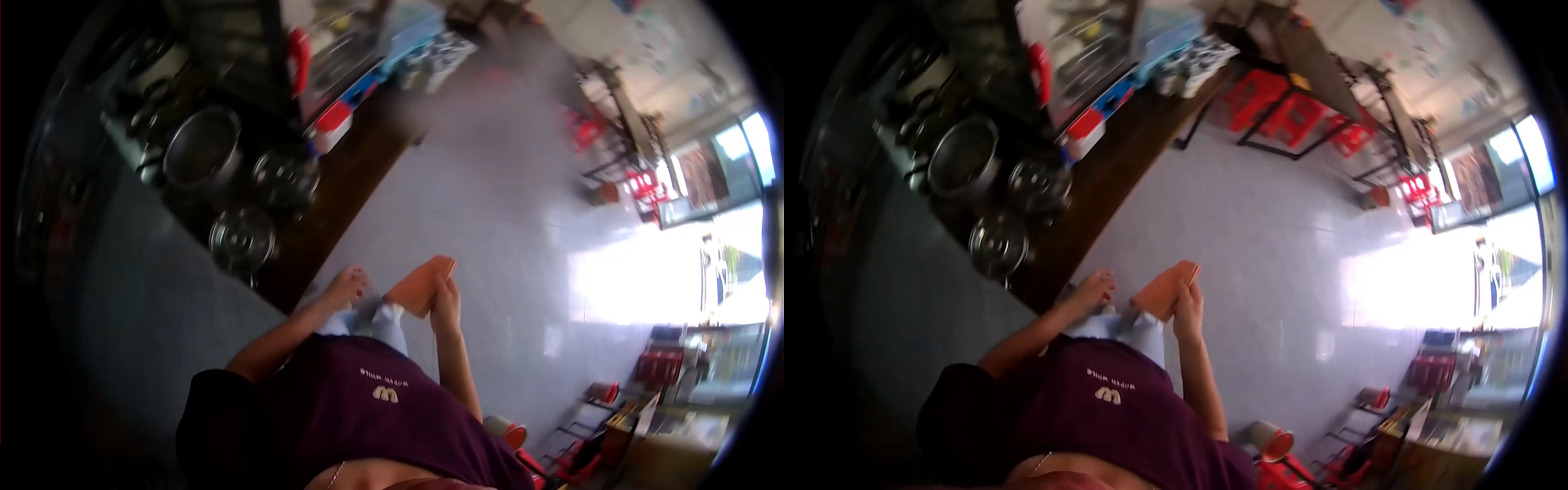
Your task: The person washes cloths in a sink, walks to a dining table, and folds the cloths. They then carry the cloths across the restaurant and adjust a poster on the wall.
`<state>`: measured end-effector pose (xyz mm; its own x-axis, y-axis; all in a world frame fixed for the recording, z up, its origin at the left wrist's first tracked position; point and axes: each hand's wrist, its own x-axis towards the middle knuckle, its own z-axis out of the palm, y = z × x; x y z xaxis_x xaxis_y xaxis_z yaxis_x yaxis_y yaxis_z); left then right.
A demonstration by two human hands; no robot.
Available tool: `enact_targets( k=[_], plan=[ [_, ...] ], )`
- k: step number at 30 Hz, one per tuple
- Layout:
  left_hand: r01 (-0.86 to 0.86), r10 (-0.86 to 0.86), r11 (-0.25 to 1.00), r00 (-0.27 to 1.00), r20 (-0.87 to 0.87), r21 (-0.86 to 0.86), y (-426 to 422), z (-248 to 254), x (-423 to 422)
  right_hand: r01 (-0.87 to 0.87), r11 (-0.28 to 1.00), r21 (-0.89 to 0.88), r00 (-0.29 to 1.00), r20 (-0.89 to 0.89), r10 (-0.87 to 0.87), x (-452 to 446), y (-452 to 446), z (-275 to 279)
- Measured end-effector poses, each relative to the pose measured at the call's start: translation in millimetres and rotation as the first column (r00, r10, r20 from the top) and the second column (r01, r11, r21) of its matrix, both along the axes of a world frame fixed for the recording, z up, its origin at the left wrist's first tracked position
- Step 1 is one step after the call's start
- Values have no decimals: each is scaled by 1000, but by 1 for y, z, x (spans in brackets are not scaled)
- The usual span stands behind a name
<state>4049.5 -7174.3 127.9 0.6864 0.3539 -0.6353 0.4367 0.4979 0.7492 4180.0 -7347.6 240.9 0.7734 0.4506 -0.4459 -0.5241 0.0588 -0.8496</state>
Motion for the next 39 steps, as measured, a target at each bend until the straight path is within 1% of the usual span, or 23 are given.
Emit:
enact_targets(
  k=[1, 4, 5, 7, 9, 12, 13, 14, 16, 18, 19, 20, 21, 22, 23, 24, 25, 26, 28, 31, 34, 38, 39],
  plan=[
    [-64, 61, 996, 997, -48, -62, 6, -3, -16, -52, 998, -16, 998, 18, 53, 12, 11, -8],
    [-147, 144, 989, 981, -127, -16, 11, 7, -60, -166, 985, 49, 984, -56, 168, 45, 54, -36],
    [-205, 204, 979, 970, -134, 11, 9, 7, -72, -195, 979, 62, 976, -88, 200, 57, 71, -44],
    [-312, 320, 947, 937, -142, 77, -1, 11, -87, -361, 931, -58, 932, -65, 357, 83, 107, -63],
    [-420, 429, 903, 881, -200, 89, -12, 39, -88, -320, 932, 168, 940, -70, 335, 92, 156, -70],
    [-553, 566, 823, 780, -268, 130, -32, 51, -92, -306, 888, 342, 944, -11, 330, 98, 216, -61],
    [-589, 604, 795, 745, -284, 147, -37, 51, -92, -328, 882, 338, 940, 29, 339, 107, 236, -85],
    [-631, 646, 761, 713, -273, 151, -40, 51, -90, -347, 878, 329, 936, 66, 345, 116, 251, -128],
    [-702, 708, 699, 648, -281, 140, -61, 58, -91, -373, 915, 155, 928, 48, 370, 116, 241, -145],
    [-703, 696, 701, 640, -324, 119, -76, 65, -91, -398, 906, -144, 917, -27, 399, 127, 234, -149],
    [-703, 693, 702, 637, -338, 113, -80, 67, -92, -387, 859, -335, 881, 140, 452, 133, 230, -158],
    [-705, 694, 699, 626, -354, 123, -86, 68, -95, -362, 819, -445, 782, 333, 527, 133, 232, -162],
    [-706, 696, 696, 617, -368, 132, -91, 69, -97, -308, 781, -544, 632, 497, 595, 135, 238, -164],
    [-707, 697, 694, 610, -377, 140, -95, 70, -97, -226, 749, -623, 440, 621, 649, 137, 246, -165],
    [-717, 711, 680, 597, -372, 150, -96, 70, -96, -230, 845, -483, 302, 790, 534, 136, 258, -167],
    [-725, 720, 671, 588, -368, 156, -97, 73, -93, -176, 797, -578, 92, 796, 598, 135, 269, -168],
    [-729, 725, 665, 580, -371, 159, -100, 75, -92, -101, 742, -663, -114, 748, 653, 132, 279, -168],
    [-725, 721, 671, 590, -364, 155, -104, 75, -93, -231, 714, -661, -12, 735, 678, 129, 291, -166],
    [-715, 720, 681, 611, -330, 161, -100, 72, -95, -167, 522, -836, -93, 541, 836, 131, 311, -146],
    [-661, 680, 729, 668, -304, 178, -96, 73, -103, -83, 433, -898, -124, 440, 889, 129, 330, -168],
    [-683, 702, 704, 630, -331, 194, -83, 75, -108, -150, 581, -800, -136, 599, 789, 108, 321, -183],
    [-713, 759, 645, 555, -341, 275, -70, 74, -113, -101, 630, -770, -267, 631, 728, 127, 322, -192],
    [-738, 772, 626, 538, -340, 252, -66, 76, -110, -113, 629, -769, -271, 633, 725, 137, 324, -193]
  ],
)
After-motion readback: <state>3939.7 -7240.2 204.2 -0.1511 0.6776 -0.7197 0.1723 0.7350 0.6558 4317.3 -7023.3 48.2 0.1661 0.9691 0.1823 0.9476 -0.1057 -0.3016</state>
